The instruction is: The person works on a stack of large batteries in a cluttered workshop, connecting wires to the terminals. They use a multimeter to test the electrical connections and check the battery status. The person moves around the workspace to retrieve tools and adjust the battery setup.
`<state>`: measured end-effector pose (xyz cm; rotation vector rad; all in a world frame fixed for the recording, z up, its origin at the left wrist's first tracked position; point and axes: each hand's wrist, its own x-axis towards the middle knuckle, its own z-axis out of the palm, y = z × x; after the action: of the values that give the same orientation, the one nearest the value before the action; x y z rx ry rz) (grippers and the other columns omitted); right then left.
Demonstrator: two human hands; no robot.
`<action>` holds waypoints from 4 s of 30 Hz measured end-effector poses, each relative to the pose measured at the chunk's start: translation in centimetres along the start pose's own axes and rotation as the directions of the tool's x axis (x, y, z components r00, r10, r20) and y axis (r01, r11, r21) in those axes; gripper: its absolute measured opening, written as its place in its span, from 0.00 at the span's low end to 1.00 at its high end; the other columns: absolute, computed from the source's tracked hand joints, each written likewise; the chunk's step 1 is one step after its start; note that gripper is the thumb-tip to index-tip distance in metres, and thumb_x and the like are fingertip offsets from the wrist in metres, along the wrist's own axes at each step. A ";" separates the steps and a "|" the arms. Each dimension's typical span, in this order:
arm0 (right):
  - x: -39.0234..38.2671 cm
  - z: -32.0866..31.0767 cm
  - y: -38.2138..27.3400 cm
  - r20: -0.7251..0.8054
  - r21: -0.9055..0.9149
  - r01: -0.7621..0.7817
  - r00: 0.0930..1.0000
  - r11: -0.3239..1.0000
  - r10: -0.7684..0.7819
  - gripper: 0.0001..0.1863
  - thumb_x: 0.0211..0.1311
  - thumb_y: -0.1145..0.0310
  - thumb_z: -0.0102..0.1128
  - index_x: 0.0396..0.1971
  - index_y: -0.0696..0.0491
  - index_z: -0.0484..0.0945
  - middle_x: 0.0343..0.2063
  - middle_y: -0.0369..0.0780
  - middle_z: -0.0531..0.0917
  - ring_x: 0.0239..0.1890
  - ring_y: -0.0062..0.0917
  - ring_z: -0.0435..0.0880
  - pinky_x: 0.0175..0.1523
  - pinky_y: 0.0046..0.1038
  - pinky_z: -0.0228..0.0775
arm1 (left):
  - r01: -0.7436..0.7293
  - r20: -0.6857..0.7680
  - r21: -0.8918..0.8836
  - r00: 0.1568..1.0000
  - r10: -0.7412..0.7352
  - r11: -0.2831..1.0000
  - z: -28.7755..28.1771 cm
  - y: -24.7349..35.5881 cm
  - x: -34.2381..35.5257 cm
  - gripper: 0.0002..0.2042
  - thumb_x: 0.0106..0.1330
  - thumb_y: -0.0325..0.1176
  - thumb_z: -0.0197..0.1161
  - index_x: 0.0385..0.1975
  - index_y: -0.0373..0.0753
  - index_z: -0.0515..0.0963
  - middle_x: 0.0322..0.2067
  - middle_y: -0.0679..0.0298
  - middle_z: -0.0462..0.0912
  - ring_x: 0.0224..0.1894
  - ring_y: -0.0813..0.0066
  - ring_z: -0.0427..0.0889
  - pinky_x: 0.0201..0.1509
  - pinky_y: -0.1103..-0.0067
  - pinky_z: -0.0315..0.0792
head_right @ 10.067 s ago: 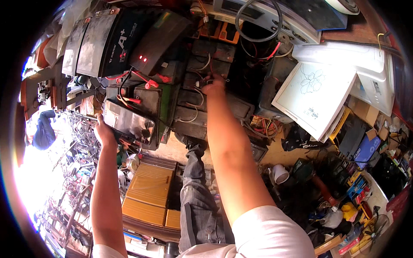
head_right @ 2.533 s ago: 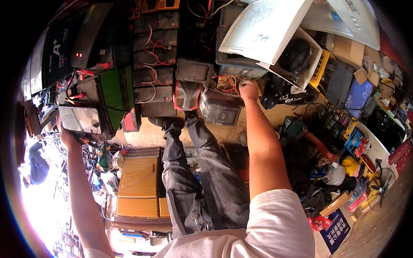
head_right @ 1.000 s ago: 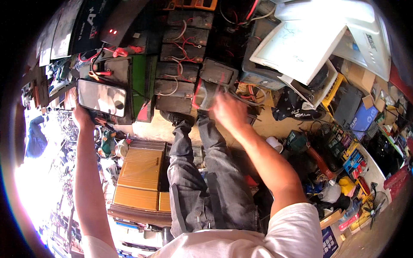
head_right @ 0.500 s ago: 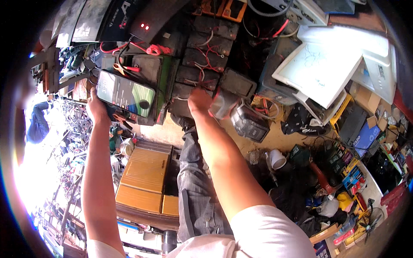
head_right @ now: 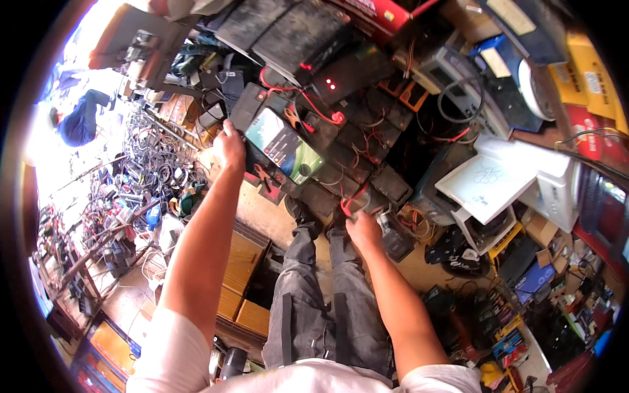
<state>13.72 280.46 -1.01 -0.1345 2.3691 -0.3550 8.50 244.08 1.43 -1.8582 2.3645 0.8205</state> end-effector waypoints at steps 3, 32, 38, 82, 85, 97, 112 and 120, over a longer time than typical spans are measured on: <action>-3.6 -4.8 -0.7 0.111 0.051 0.011 0.994 0.999 -0.016 0.19 0.48 0.56 0.61 0.34 0.56 0.75 0.28 0.48 0.80 0.33 0.43 0.79 0.38 0.41 0.70 | 0.095 -0.056 -0.279 0.992 -0.115 0.955 -1.9 -1.5 -1.4 0.28 0.66 0.52 0.37 0.36 0.32 0.78 0.34 0.46 0.79 0.40 0.50 0.77 0.47 0.65 0.67; -2.5 -18.6 -22.2 0.126 0.803 0.117 0.924 0.584 -0.360 0.11 0.52 0.74 0.58 0.36 0.62 0.74 0.17 0.35 0.73 0.15 0.17 0.70 0.19 0.20 0.63 | 0.610 0.270 -0.643 0.746 -0.609 0.463 -26.5 -26.1 -25.5 0.23 0.63 0.48 0.48 0.20 0.33 0.79 0.19 0.62 0.76 0.26 0.74 0.72 0.35 0.75 0.65; -9.4 -16.5 -32.8 0.247 0.689 0.131 0.882 0.713 -0.401 0.09 0.50 0.76 0.59 0.32 0.63 0.75 0.16 0.37 0.76 0.12 0.21 0.72 0.18 0.23 0.66 | 0.553 0.389 -0.670 0.829 -0.400 0.495 -30.5 -27.8 -12.4 0.22 0.63 0.48 0.50 0.22 0.34 0.80 0.20 0.62 0.76 0.27 0.74 0.72 0.35 0.75 0.65; 6.0 3.6 -124.0 0.458 -0.254 0.941 0.321 0.224 -0.829 0.10 0.46 0.60 0.61 0.27 0.50 0.80 0.24 0.39 0.78 0.26 0.35 0.79 0.30 0.34 0.73 | -0.146 0.565 -0.374 0.747 0.350 0.916 -66.1 -30.1 84.0 0.21 0.51 0.51 0.60 0.28 0.35 0.80 0.26 0.49 0.80 0.30 0.55 0.80 0.37 0.69 0.73; 6.2 4.5 -130.4 0.456 -0.227 0.941 0.331 0.251 -0.826 0.11 0.44 0.64 0.64 0.28 0.53 0.81 0.23 0.40 0.78 0.25 0.33 0.80 0.30 0.31 0.73 | -0.084 0.492 -0.434 0.812 0.314 0.897 -69.4 -33.5 91.7 0.22 0.52 0.52 0.59 0.28 0.36 0.81 0.28 0.51 0.81 0.32 0.57 0.81 0.38 0.69 0.72; 12.4 15.4 -155.6 0.223 -0.160 0.955 0.282 0.251 -0.933 0.07 0.40 0.72 0.61 0.24 0.53 0.77 0.22 0.40 0.76 0.25 0.37 0.77 0.29 0.34 0.69 | 0.158 0.484 -0.383 0.873 0.052 0.910 -82.3 -39.9 113.9 0.22 0.52 0.53 0.59 0.24 0.36 0.82 0.25 0.54 0.82 0.30 0.61 0.81 0.38 0.70 0.72; 63.1 26.3 -169.9 0.222 -0.362 0.612 0.789 0.703 -0.573 0.19 0.33 0.61 0.66 0.26 0.59 0.78 0.25 0.51 0.80 0.34 0.44 0.80 0.40 0.38 0.71 | 0.458 0.598 -0.800 0.570 -0.563 -0.386 -64.6 -58.9 138.7 0.15 0.64 0.41 0.51 0.17 0.43 0.66 0.14 0.68 0.63 0.16 0.74 0.62 0.18 0.77 0.60; 73.7 29.9 -191.7 0.304 -0.232 0.720 0.692 0.654 -0.655 0.16 0.36 0.63 0.64 0.25 0.58 0.81 0.26 0.49 0.81 0.33 0.37 0.82 0.43 0.32 0.72 | 0.347 0.577 -0.695 0.792 -0.200 -0.630 -70.7 -47.9 157.1 0.11 0.68 0.35 0.45 0.28 0.35 0.70 0.26 0.59 0.73 0.32 0.65 0.74 0.41 0.69 0.73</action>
<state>-20.53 76.17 -14.11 -1.2186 2.0672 -0.2641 27.56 66.52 -8.32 -2.1065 -0.3774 3.2880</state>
